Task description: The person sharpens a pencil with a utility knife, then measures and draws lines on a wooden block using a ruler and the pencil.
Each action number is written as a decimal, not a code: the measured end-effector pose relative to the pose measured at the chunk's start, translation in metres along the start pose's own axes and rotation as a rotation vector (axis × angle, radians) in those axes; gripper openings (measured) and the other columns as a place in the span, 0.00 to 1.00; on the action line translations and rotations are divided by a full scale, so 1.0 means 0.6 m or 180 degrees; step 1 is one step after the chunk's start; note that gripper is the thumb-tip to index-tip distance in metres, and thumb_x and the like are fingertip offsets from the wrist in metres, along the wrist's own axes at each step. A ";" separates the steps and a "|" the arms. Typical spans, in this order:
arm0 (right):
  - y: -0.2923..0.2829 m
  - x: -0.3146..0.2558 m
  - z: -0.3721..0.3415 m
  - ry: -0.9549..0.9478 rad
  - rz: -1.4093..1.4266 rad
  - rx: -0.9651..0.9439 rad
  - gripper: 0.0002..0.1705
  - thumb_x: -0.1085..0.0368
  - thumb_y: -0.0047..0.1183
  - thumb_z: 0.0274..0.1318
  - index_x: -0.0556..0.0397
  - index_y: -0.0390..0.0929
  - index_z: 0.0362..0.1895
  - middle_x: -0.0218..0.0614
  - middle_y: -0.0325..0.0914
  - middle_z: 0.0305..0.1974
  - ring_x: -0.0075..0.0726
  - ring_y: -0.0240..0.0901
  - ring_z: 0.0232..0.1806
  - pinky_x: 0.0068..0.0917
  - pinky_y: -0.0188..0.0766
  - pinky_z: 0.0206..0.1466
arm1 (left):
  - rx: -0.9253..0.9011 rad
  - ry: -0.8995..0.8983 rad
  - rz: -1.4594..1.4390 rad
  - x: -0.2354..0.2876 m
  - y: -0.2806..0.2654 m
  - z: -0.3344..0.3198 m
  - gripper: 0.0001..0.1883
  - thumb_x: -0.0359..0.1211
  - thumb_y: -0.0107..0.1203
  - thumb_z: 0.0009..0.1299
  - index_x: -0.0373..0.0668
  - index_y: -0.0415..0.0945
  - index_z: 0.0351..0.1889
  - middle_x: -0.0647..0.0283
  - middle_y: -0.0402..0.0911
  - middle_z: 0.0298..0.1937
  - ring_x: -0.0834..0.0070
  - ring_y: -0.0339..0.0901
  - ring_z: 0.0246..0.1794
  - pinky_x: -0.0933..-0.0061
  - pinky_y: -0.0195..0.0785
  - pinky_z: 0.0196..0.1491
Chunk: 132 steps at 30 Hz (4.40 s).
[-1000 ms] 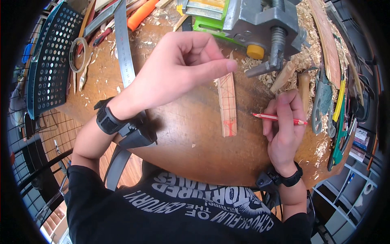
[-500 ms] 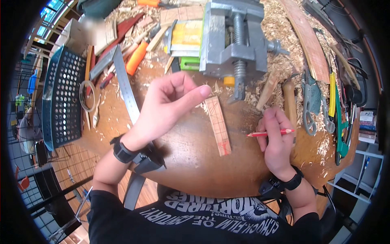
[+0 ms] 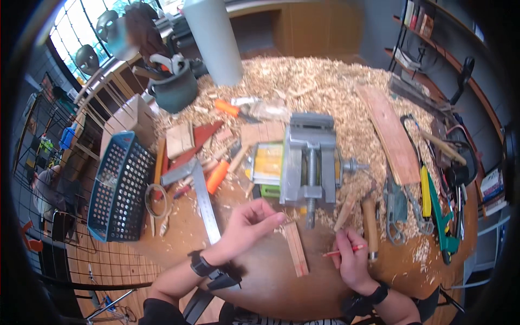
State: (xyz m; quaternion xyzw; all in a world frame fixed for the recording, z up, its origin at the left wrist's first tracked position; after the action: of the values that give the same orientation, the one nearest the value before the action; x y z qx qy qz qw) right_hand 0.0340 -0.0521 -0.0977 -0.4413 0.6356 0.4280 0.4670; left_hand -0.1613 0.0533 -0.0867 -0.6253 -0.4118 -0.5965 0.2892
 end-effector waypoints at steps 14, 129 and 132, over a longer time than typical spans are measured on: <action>-0.004 0.009 0.001 0.0161 0.0202 -0.0067 0.16 0.58 0.40 0.71 0.52 0.64 0.29 0.32 0.67 0.13 0.20 0.57 0.08 0.17 0.51 0.11 | 0.0060 0.0228 -0.0084 0.001 -0.002 0.004 0.03 0.28 0.56 0.71 0.42 0.75 0.34 0.77 0.73 0.23 0.94 0.60 0.18 0.88 0.47 0.20; 0.064 0.031 0.006 -0.0696 -0.1400 -0.0317 0.19 0.76 0.58 0.45 0.52 0.60 0.15 0.21 0.59 0.13 0.14 0.53 0.16 0.19 0.50 0.19 | -0.0548 -0.0063 0.1734 -0.019 0.033 0.003 0.16 0.27 0.69 0.55 0.42 0.78 0.40 0.83 0.55 0.14 0.95 0.49 0.15 0.85 0.39 0.19; 0.065 0.030 0.007 -0.0655 -0.1407 -0.0322 0.19 0.76 0.59 0.44 0.52 0.59 0.15 0.21 0.59 0.13 0.14 0.52 0.16 0.19 0.49 0.19 | -0.0560 -0.0032 0.1743 -0.021 0.032 0.003 0.15 0.28 0.69 0.55 0.42 0.79 0.40 0.81 0.61 0.16 0.94 0.50 0.15 0.85 0.40 0.19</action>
State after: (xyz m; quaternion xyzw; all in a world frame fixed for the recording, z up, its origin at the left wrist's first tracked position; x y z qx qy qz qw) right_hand -0.0056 -0.0418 -0.1110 -0.5464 0.4505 0.3894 0.5889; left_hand -0.1435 0.0433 -0.0968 -0.7388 -0.1757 -0.5265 0.3821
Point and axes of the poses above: each hand's wrist, its own z-axis towards the middle knuckle, its own y-axis out of the palm, x = y × z, the point moved 5 cm from there along z, towards the middle knuckle
